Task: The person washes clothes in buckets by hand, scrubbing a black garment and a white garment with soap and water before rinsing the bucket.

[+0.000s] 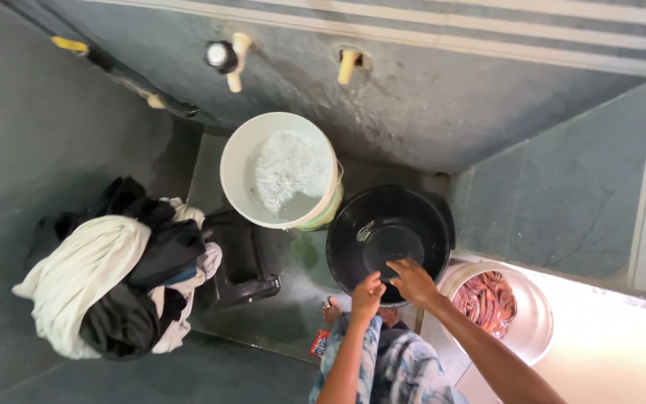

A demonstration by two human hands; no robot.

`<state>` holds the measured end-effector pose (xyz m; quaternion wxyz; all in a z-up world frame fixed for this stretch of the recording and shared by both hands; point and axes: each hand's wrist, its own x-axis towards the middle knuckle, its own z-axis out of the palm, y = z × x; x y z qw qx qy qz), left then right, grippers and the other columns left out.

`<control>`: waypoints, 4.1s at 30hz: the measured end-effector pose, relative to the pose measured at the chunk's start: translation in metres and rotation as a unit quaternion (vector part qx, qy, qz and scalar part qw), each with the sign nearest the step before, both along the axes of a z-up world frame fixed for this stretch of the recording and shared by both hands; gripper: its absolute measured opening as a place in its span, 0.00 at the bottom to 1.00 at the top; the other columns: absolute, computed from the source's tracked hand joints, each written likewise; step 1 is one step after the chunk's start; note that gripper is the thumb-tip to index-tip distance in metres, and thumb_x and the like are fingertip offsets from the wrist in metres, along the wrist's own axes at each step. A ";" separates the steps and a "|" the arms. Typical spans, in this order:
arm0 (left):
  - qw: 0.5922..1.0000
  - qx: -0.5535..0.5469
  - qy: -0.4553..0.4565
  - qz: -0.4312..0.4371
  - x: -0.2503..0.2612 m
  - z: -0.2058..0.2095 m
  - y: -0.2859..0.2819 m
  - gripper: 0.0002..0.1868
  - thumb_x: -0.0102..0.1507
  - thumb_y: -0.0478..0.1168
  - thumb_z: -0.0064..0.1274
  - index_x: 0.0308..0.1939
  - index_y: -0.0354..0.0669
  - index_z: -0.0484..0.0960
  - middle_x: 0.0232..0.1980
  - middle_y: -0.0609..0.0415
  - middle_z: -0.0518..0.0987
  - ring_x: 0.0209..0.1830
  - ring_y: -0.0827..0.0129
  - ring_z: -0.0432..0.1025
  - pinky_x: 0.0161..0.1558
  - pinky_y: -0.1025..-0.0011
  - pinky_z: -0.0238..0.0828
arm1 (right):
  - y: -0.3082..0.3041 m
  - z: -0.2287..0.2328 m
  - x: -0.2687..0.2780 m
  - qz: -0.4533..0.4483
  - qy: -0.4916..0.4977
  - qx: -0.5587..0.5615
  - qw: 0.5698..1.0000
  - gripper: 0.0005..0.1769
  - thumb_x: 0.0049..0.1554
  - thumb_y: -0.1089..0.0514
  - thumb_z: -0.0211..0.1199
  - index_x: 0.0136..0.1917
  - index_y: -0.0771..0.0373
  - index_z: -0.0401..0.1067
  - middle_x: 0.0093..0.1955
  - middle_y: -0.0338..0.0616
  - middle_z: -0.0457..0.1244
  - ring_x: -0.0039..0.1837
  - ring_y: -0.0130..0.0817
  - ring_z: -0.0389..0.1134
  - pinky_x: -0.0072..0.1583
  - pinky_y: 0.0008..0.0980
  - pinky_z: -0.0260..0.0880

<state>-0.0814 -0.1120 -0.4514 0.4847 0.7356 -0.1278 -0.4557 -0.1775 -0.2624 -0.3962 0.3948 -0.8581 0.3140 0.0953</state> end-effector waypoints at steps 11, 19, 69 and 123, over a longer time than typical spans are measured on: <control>0.948 -0.004 -0.314 -0.048 0.155 0.072 0.001 0.26 0.60 0.37 0.58 0.63 0.37 0.76 0.56 0.37 0.80 0.58 0.45 0.74 0.59 0.54 0.69 | 0.012 0.062 0.168 -0.008 -0.097 -0.068 0.993 0.27 0.52 0.58 0.66 0.66 0.60 0.70 0.69 0.52 0.62 0.71 0.53 0.60 0.68 0.45 0.63; 0.773 0.096 -0.605 -0.166 0.267 0.036 0.006 0.28 0.57 0.41 0.52 0.61 0.33 0.73 0.60 0.39 0.78 0.66 0.46 0.67 0.67 0.45 0.51 | 0.012 -0.023 0.288 0.236 -0.026 -0.293 0.926 0.23 0.52 0.60 0.57 0.62 0.63 0.70 0.64 0.54 0.65 0.71 0.50 0.62 0.75 0.55 0.49; 0.905 0.119 -0.280 -0.297 0.333 0.030 -0.045 0.26 0.65 0.62 0.53 0.42 0.44 0.88 0.45 0.44 0.84 0.46 0.50 0.80 0.46 0.53 0.75 | -0.055 0.010 0.411 0.478 0.351 -0.149 0.792 0.15 0.52 0.62 0.67 0.54 0.55 0.80 0.58 0.49 0.69 0.62 0.46 0.71 0.59 0.44 0.74; 0.972 0.202 -0.073 -0.098 0.547 0.003 0.017 0.24 0.63 0.56 0.53 0.59 0.52 0.83 0.60 0.46 0.79 0.60 0.49 0.73 0.61 0.57 0.69 | 0.017 -0.039 0.635 0.556 0.130 -0.238 0.785 0.10 0.51 0.48 0.70 0.41 0.55 0.81 0.43 0.44 0.72 0.51 0.38 0.73 0.64 0.42 0.59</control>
